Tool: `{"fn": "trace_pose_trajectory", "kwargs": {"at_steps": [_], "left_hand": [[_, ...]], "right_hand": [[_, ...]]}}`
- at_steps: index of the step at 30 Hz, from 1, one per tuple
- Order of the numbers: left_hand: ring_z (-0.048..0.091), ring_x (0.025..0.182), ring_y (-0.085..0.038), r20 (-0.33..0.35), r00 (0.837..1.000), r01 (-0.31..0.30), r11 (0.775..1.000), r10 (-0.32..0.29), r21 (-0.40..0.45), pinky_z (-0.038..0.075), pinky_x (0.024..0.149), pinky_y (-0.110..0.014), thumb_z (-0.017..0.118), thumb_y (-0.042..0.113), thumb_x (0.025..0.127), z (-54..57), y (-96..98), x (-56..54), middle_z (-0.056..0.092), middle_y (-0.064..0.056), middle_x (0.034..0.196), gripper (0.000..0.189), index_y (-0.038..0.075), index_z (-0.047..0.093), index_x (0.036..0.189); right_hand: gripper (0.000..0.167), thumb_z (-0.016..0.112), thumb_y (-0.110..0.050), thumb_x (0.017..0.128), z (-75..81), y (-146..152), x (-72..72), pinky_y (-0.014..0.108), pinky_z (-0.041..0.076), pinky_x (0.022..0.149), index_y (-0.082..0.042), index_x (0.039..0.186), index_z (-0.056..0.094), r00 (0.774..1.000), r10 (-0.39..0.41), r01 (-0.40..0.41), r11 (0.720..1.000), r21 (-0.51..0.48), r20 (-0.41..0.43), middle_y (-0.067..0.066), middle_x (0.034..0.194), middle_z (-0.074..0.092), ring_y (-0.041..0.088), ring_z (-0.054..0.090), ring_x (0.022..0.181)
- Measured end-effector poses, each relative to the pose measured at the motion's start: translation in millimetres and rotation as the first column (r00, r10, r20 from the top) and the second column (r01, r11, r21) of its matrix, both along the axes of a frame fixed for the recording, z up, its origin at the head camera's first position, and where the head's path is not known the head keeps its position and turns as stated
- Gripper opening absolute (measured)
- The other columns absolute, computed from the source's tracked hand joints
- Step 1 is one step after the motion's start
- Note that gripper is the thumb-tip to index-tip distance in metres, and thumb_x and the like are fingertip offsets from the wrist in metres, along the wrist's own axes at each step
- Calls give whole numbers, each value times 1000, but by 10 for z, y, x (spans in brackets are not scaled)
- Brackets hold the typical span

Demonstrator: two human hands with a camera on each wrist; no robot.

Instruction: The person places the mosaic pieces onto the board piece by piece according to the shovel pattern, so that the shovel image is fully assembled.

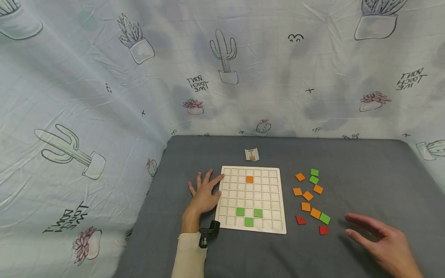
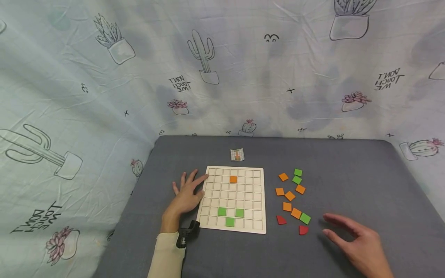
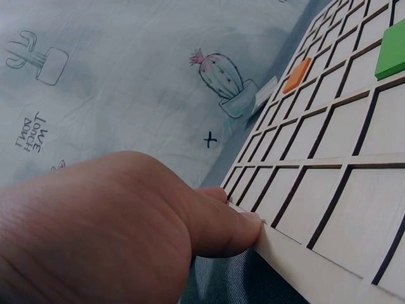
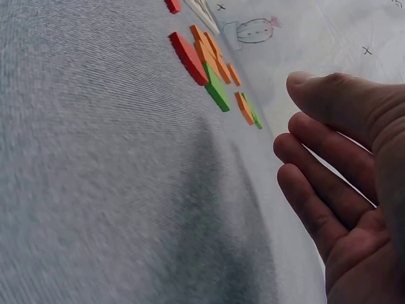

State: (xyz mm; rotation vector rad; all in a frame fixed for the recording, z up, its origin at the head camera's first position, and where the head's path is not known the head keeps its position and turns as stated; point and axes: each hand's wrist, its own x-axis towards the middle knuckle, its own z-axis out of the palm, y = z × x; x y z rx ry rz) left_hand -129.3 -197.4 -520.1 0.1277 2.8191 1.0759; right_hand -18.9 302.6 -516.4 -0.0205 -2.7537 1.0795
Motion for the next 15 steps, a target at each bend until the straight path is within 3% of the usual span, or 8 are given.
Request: {"fn": "trace_pose_trajectory", "kwargs": {"at_steps": [15], "left_hand": [[-2,168,-54,-5,1000,-1,1000,1,4,-16,121,-86,62,10,101,29,8,12,26,-19,181,61,21,58,161]], "right_hand": [[44,100,-16,79,-79,-38,-91,-5,42,81,-17,118,82,995,71,-67,996,58,-74,-31,109,73,-32,54,100]]}}
